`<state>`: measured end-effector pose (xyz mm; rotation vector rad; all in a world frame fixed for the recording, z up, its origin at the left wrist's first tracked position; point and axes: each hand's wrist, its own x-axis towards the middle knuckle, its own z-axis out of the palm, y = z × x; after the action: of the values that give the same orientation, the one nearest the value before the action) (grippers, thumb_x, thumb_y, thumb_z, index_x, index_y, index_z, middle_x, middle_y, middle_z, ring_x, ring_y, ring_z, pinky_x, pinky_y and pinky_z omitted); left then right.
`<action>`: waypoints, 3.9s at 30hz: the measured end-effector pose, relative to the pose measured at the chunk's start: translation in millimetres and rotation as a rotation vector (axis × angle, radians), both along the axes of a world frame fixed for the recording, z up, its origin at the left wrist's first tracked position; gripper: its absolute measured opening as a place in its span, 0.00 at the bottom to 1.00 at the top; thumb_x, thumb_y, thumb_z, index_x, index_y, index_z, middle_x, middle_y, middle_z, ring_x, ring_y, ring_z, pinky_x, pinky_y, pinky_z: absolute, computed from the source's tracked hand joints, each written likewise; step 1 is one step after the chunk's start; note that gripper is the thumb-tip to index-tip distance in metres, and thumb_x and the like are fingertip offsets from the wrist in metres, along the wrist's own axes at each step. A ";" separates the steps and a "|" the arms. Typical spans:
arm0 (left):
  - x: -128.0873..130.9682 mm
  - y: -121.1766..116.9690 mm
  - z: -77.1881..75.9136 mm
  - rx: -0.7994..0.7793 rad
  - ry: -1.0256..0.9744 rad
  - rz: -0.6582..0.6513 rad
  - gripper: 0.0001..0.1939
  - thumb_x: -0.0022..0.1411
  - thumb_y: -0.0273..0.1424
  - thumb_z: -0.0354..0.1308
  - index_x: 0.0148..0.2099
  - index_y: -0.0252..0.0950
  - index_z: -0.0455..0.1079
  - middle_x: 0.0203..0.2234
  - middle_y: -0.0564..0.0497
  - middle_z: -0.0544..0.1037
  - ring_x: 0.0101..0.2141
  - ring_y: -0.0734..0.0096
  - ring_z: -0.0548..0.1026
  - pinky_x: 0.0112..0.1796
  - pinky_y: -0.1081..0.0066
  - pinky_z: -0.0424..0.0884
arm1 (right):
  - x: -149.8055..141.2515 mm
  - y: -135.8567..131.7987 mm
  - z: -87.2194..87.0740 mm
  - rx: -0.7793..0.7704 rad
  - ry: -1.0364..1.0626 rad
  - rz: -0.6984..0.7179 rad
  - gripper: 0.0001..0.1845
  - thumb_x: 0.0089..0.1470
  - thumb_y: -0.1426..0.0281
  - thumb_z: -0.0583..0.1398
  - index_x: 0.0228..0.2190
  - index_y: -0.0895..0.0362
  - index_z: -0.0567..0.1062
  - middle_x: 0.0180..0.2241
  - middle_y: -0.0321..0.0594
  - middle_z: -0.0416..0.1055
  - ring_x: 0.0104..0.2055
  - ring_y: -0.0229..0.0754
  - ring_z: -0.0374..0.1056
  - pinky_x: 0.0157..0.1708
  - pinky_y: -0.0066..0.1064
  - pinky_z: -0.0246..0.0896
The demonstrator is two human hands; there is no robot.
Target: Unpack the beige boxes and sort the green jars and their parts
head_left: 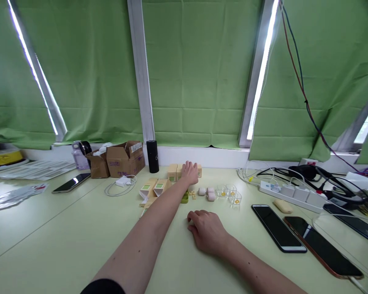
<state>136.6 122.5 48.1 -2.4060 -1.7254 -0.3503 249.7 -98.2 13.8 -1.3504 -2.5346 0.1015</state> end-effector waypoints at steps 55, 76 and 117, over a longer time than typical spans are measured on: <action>-65.7 -216.6 -3.1 -0.282 -0.709 -0.370 0.22 0.62 0.29 0.57 0.58 0.43 0.64 0.54 0.43 0.74 0.56 0.53 0.72 0.55 0.56 0.70 | 46.9 10.2 14.2 0.060 0.252 -0.245 0.01 0.60 0.70 0.57 0.35 0.52 0.68 0.28 0.34 0.76 0.30 0.42 0.69 0.29 0.31 0.44; -62.7 -211.3 -38.2 -0.242 -0.934 -0.333 0.40 0.53 0.14 0.52 0.67 0.43 0.53 0.64 0.41 0.63 0.59 0.58 0.68 0.60 0.55 0.68 | 40.6 9.4 -2.3 -0.022 0.182 -0.200 0.07 0.59 0.71 0.58 0.36 0.52 0.62 0.29 0.33 0.74 0.31 0.42 0.68 0.28 0.31 0.40; -55.3 -221.2 -27.3 -0.133 -0.825 -0.234 0.24 0.60 0.32 0.65 0.56 0.41 0.62 0.53 0.43 0.71 0.54 0.54 0.71 0.54 0.56 0.70 | 45.9 13.7 0.5 0.048 0.690 -0.187 0.09 0.62 0.66 0.53 0.45 0.51 0.63 0.44 0.42 0.72 0.42 0.46 0.72 0.37 0.37 0.67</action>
<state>81.3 -98.7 20.9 -2.7759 -1.7384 -1.4733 295.7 -84.6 14.3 -1.2479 -1.8224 0.3914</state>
